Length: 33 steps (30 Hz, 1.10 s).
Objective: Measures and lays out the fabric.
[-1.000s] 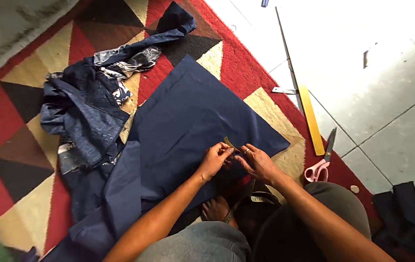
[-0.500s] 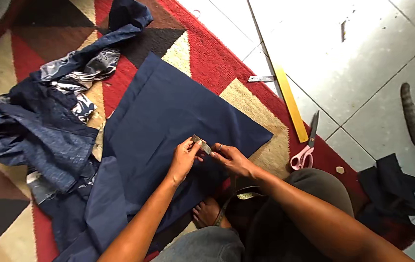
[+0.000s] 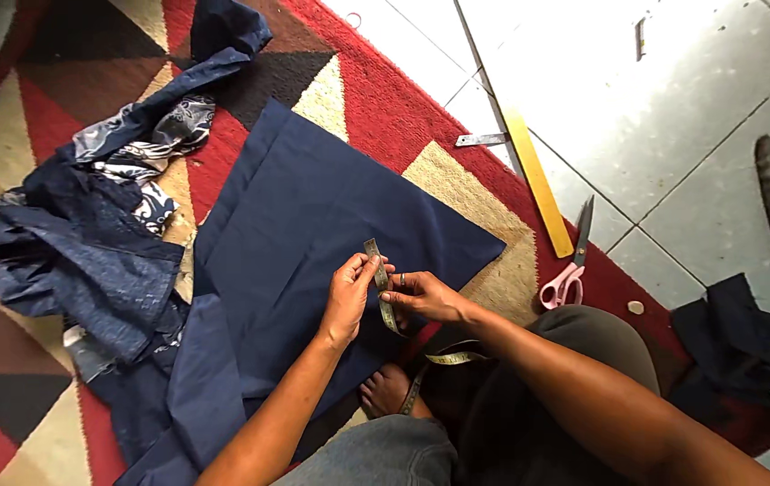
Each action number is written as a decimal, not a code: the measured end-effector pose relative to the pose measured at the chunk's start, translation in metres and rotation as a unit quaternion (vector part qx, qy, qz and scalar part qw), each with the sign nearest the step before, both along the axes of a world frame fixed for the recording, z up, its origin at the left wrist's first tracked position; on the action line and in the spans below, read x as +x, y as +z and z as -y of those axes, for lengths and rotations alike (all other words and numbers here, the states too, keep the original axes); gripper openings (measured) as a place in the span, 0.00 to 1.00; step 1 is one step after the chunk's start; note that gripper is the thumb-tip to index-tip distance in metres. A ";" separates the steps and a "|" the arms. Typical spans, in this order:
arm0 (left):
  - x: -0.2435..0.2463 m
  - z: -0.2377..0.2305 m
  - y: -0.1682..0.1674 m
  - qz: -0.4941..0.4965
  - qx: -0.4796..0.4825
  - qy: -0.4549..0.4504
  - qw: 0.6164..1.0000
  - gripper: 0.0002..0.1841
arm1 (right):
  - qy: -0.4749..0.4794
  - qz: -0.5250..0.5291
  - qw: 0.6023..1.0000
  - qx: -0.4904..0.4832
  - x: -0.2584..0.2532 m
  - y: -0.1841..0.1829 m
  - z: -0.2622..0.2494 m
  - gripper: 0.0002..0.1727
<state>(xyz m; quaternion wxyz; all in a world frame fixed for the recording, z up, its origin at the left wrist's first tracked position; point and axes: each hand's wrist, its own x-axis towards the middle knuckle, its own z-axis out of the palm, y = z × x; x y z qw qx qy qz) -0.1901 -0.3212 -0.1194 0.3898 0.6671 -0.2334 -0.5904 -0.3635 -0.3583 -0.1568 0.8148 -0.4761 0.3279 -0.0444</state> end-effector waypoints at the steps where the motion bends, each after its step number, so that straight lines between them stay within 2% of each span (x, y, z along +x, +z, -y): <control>1: 0.002 0.001 0.000 -0.001 -0.007 0.001 1.000 0.11 | 0.024 -0.009 1.000 -0.017 0.000 0.001 0.001 0.17; 3: 0.007 0.004 0.004 0.011 -0.013 -0.012 1.000 0.11 | 0.056 -0.022 0.995 -0.074 0.000 0.002 0.001 0.21; 5: 0.011 0.006 0.011 0.039 -0.005 -0.049 0.998 0.10 | 0.040 -0.028 0.992 -0.114 -0.001 0.003 0.002 0.23; 10: 0.009 0.001 0.008 0.098 0.039 -0.129 0.986 0.09 | -0.091 0.001 0.996 -0.016 -0.004 0.005 0.010 0.18; 14: 0.004 -0.008 0.008 0.120 0.054 -0.192 0.973 0.10 | -0.100 -0.041 0.992 -0.065 -0.006 -0.002 0.010 0.13; 19: 0.007 -0.017 0.004 0.110 0.064 -0.202 0.971 0.11 | -0.097 -0.058 0.992 -0.058 -0.009 -0.005 0.014 0.12; 26: 0.005 -0.029 0.000 0.103 0.047 -0.221 0.969 0.13 | -0.045 -0.036 0.995 -0.083 -0.009 -0.008 0.010 0.12; 33: 0.005 -0.037 -0.001 0.075 0.055 -0.210 0.973 0.13 | -0.050 -0.058 0.993 -0.087 -0.010 -0.007 0.013 0.11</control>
